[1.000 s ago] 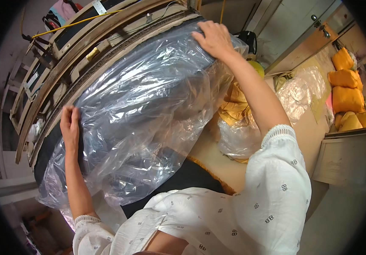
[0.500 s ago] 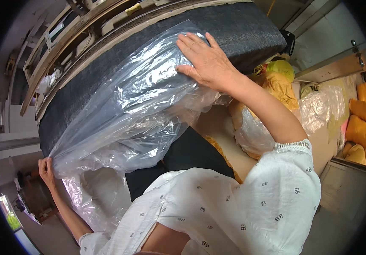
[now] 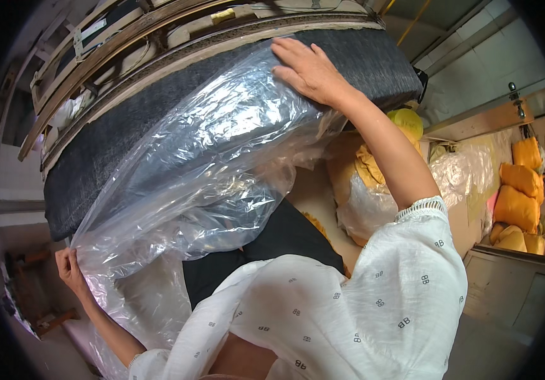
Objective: The person wraps a large cushion with clear plastic sheeting by hand, repeatedly pulling, stretching, and fitting the plastic around the edges and corners.
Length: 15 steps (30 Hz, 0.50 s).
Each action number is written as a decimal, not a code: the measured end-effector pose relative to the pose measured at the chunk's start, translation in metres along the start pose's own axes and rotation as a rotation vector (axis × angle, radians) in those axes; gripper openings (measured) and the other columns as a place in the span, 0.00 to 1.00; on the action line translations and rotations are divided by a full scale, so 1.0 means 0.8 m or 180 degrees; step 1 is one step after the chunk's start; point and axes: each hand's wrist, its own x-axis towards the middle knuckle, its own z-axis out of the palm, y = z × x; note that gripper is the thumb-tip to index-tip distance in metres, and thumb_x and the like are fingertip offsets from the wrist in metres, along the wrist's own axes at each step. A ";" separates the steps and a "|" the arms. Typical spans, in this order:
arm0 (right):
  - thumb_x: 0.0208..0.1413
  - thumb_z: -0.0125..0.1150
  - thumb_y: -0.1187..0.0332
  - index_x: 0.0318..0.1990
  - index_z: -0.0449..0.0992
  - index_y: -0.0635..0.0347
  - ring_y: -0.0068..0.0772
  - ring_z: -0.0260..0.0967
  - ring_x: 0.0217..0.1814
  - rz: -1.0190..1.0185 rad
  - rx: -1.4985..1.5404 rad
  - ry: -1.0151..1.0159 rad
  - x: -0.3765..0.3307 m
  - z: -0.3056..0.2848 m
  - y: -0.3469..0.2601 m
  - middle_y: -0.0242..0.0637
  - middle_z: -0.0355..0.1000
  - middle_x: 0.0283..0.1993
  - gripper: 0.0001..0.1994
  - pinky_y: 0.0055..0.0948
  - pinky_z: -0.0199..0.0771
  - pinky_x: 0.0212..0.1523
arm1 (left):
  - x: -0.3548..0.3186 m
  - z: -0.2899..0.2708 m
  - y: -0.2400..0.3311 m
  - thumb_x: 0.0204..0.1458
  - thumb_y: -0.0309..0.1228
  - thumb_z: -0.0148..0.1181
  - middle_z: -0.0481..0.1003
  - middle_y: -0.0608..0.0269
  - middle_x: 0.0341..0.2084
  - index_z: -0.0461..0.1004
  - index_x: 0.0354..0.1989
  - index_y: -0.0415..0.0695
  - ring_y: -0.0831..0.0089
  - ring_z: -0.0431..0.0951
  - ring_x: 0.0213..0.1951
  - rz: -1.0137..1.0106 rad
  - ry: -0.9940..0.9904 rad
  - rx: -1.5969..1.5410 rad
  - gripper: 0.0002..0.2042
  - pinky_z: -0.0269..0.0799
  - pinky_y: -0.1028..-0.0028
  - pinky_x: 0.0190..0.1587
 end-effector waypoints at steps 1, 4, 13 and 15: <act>0.57 0.47 0.54 0.54 0.64 0.58 0.40 0.53 0.61 0.0299 0.0183 0.0333 0.004 -0.001 0.004 0.39 0.59 0.57 0.22 0.43 0.53 0.58 | -0.001 0.001 0.003 0.49 0.22 0.56 0.62 0.69 0.26 0.70 0.28 0.37 0.81 0.61 0.30 -0.0007 0.0005 -0.0012 0.02 0.56 0.84 0.33; 0.46 0.62 0.57 0.38 0.71 0.59 0.38 0.65 0.43 0.0897 0.0260 0.0783 0.015 -0.001 0.021 0.36 0.67 0.40 0.17 0.36 0.64 0.43 | -0.004 0.003 0.013 0.50 0.23 0.56 0.62 0.69 0.26 0.69 0.28 0.38 0.81 0.61 0.30 0.0002 0.0018 -0.0056 0.03 0.56 0.84 0.34; 0.48 0.62 0.58 0.30 0.73 0.60 0.16 0.62 0.29 0.1375 0.1869 -0.0052 0.034 -0.001 0.054 0.26 0.68 0.27 0.14 0.19 0.65 0.32 | 0.000 0.008 0.012 0.50 0.23 0.56 0.61 0.70 0.26 0.69 0.28 0.38 0.82 0.60 0.30 -0.0195 -0.0119 -0.0099 0.03 0.54 0.84 0.33; 0.44 0.62 0.56 0.29 0.76 0.59 0.28 0.70 0.34 0.1627 0.1655 0.0105 0.038 -0.004 0.053 0.34 0.73 0.30 0.14 0.27 0.67 0.39 | 0.002 0.011 0.023 0.50 0.22 0.56 0.61 0.70 0.26 0.69 0.28 0.38 0.82 0.60 0.30 -0.0293 -0.0128 -0.0149 0.03 0.54 0.85 0.34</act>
